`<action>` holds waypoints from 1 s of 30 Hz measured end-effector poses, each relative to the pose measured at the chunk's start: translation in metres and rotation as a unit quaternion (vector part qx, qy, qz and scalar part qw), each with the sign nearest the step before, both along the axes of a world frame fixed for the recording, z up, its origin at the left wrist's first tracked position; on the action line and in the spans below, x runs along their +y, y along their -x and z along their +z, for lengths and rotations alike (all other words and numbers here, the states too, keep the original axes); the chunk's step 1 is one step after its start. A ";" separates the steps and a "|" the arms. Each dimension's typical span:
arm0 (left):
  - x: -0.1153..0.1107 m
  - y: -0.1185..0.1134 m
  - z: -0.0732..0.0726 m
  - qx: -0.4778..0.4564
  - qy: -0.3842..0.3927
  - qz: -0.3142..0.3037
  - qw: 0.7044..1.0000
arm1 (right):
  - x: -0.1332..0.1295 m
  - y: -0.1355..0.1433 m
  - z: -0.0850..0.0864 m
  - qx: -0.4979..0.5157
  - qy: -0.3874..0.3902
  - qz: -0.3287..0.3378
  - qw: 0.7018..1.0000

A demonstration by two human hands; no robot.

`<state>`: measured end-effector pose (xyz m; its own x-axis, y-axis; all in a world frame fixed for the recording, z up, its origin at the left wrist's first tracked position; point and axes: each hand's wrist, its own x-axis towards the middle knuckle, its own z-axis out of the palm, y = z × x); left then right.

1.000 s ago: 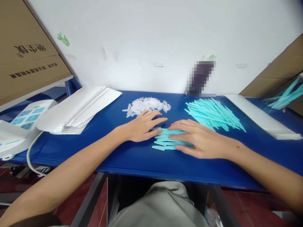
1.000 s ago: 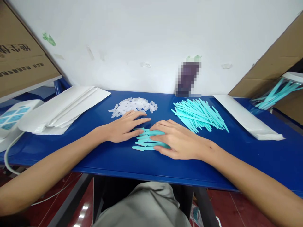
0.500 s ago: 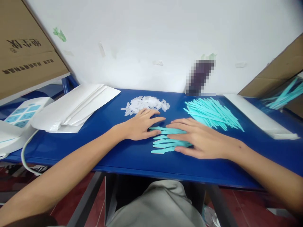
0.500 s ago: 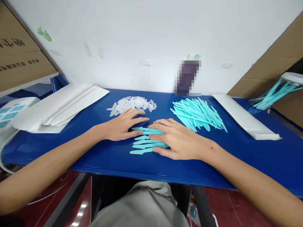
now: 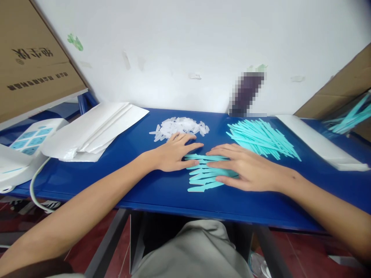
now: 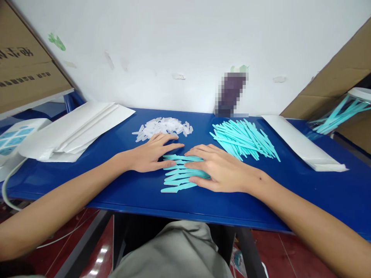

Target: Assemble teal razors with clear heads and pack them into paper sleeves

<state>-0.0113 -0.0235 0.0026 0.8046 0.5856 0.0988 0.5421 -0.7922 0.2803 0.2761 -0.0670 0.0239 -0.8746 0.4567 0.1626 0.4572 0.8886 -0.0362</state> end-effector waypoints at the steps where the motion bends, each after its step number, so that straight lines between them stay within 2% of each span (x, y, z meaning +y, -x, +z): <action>1: 0.000 0.000 0.000 0.001 -0.001 0.001 1.000 | 0.000 0.000 0.000 0.001 0.001 -0.001 1.000; 12: 0.002 0.002 -0.006 -0.005 -0.019 0.008 1.000 | 0.000 0.002 0.001 0.004 0.004 -0.008 1.000; 17: 0.001 0.001 -0.003 0.001 -0.011 0.001 1.000 | -0.001 0.002 0.002 -0.004 0.017 -0.002 1.000; 22: 0.001 0.001 0.000 0.005 -0.017 0.015 1.000 | -0.001 0.002 0.000 0.008 -0.009 -0.031 0.999; 30: 0.004 0.003 -0.001 0.001 -0.030 0.022 0.999 | 0.000 0.002 0.000 0.021 0.006 -0.016 1.000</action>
<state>-0.0139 -0.0196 0.0013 0.7788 0.6128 0.1336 0.5767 -0.7834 0.2319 0.2743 -0.0666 0.0238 -0.8519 0.4867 0.1935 0.4834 0.8728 -0.0673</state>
